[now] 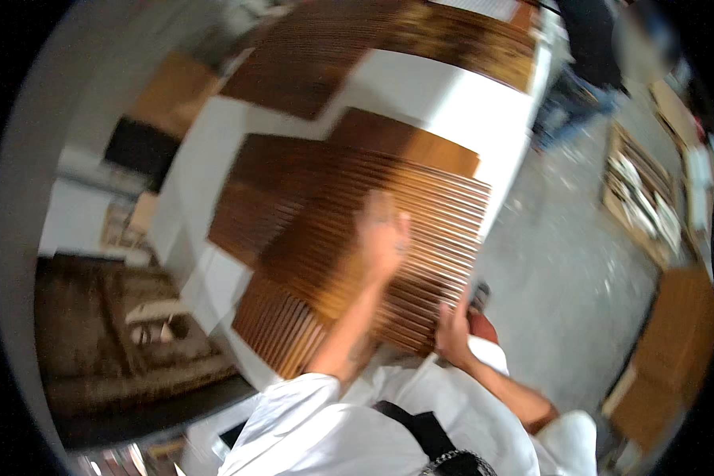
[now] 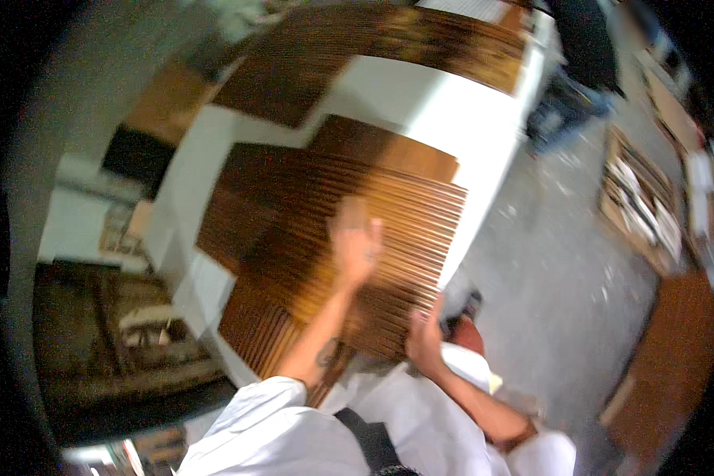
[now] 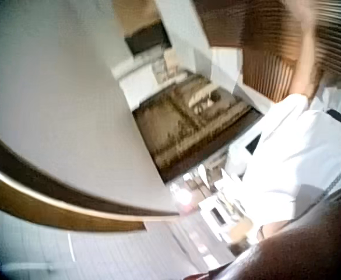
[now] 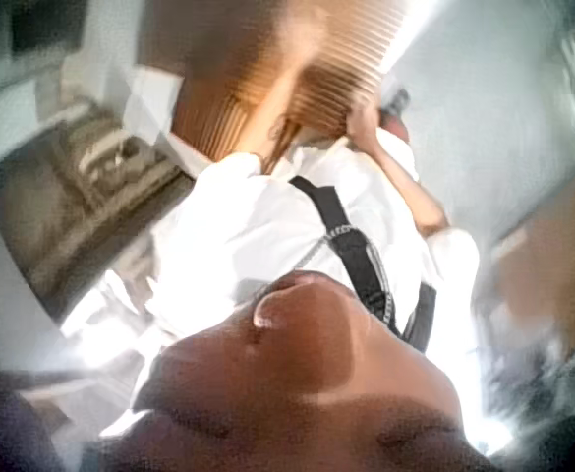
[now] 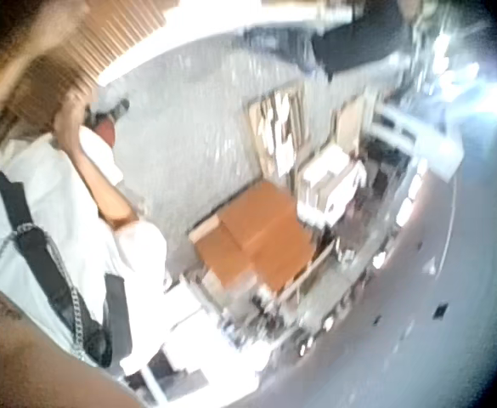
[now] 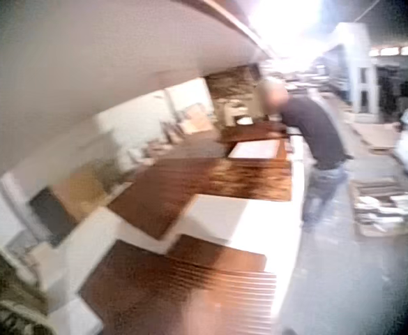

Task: The person picks up and stacks several ribbed wooden panels on a white workbench. They align the panels, flip them over, and arrange them into a neat pile.

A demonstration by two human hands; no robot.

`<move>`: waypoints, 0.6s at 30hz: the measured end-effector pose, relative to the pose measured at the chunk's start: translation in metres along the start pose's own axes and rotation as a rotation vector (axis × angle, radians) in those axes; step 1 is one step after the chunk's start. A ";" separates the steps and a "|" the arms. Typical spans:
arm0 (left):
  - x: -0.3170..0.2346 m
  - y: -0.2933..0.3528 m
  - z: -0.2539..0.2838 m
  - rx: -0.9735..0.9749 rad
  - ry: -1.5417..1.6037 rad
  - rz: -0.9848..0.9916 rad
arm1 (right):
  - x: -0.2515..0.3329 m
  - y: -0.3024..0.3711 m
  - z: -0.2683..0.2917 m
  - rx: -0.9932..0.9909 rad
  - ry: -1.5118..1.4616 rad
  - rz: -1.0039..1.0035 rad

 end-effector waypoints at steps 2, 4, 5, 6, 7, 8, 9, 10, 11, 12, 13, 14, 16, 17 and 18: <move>0.006 -0.002 -0.010 0.052 -0.100 0.043 | 0.013 -0.001 -0.003 -0.008 0.005 -0.130; 0.012 -0.002 -0.017 0.091 -0.069 0.054 | 0.002 0.000 -0.003 -0.029 0.121 0.055; 0.008 -0.001 -0.021 0.077 -0.030 0.026 | 0.004 -0.002 0.001 -0.042 0.175 0.076; 0.004 -0.001 -0.023 0.064 0.005 -0.013 | 0.006 -0.007 0.008 -0.066 0.225 0.097; 0.001 -0.001 -0.023 0.084 0.033 -0.053 | 0.001 -0.013 0.017 -0.077 0.175 0.089; 0.005 0.008 -0.019 0.108 0.059 -0.078 | -0.006 -0.014 0.025 -0.073 0.126 0.075; 0.010 0.014 -0.016 0.134 0.083 -0.108 | -0.021 -0.015 0.034 -0.087 0.051 -0.007; 0.022 0.017 -0.009 0.132 0.087 -0.052 | -0.022 -0.015 0.045 -0.102 0.070 -0.020; 0.038 0.019 0.000 0.131 0.092 -0.001 | -0.020 -0.017 0.057 -0.122 0.089 -0.034; 0.050 0.017 0.009 0.129 0.099 0.035 | -0.019 -0.021 0.073 -0.157 0.108 -0.044; 0.078 0.014 0.015 0.027 0.131 0.110 | -0.023 -0.023 0.089 -0.215 0.093 -0.027; 0.124 0.014 0.015 -0.078 0.159 0.198 | -0.022 -0.027 0.098 -0.206 0.131 -0.022; 0.218 0.015 0.028 -0.249 0.025 0.337 | -0.017 -0.034 0.123 -0.216 0.208 -0.013; 0.266 0.015 0.031 -0.244 -0.014 0.470 | -0.023 -0.040 0.137 -0.203 0.170 0.010; 0.317 0.020 0.035 -0.234 -0.055 0.606 | -0.023 -0.045 0.142 -0.163 0.101 -0.026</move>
Point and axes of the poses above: each hand's wrist, its own y-axis away from the middle knuckle, its own z-axis out of the back of the hand, x = y × z, the point moved 8 cm from there along -y, towards the middle knuckle, and after that the axes turned 4 degrees about z, right-handed, at the moved point
